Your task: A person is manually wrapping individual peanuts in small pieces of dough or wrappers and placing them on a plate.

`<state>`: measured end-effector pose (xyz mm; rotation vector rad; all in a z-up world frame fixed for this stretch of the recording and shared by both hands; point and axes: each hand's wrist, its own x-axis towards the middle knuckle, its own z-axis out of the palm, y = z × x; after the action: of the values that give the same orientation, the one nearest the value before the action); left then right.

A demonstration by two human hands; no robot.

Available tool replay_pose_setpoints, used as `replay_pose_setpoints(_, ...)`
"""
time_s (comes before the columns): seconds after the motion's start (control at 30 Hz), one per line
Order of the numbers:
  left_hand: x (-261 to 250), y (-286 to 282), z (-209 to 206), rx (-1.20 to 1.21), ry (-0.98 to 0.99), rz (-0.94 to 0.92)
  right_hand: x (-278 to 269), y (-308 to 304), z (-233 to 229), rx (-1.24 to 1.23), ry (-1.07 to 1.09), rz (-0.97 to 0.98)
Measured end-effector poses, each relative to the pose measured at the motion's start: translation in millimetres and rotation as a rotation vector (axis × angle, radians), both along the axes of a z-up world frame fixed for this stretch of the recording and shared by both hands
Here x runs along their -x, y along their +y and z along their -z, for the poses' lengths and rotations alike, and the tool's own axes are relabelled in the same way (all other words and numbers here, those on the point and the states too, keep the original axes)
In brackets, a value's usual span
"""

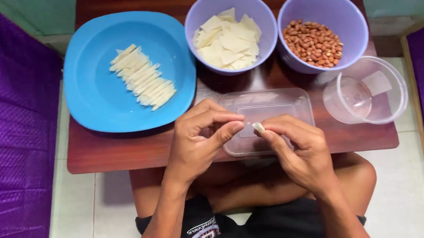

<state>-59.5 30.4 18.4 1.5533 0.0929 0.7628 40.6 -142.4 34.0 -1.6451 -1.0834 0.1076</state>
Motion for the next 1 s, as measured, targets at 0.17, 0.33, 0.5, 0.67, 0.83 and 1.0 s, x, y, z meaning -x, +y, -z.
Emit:
replay_pose_setpoints(0.17, 47.8, 57.7, -11.6, -0.08, 0.023, -0.155, 6.8, 55.8, -49.0, 0.114, -0.181, -0.133)
replay_pose_setpoints(0.33, 69.9, 126.0, -29.8, -0.24, 0.066, -0.323, -4.0, 152.6, -74.9, 0.206, -0.416, -0.338)
replay_pose_setpoints(0.5, 61.2, 203.0, -24.6, -0.649, 0.178, -0.508, -30.5, 254.0, -56.1, 0.291, -0.603, -0.428)
replay_pose_setpoints(0.67, 37.2, 243.3, 4.9, -0.823, 0.53, -0.518, -62.6, 317.8, -5.9, 0.511, -0.858, -0.373)
replay_pose_setpoints(0.83, 28.2, 246.7, 12.3, -0.843, 0.644, -0.47, -61.3, 335.8, 6.7, 0.626, -0.954, -0.409)
replay_pose_setpoints(1.0, 27.9, 256.0, 21.1, -0.851, 0.626, -0.431, -65.0, 342.4, 13.2, 0.665, -0.955, -0.468)
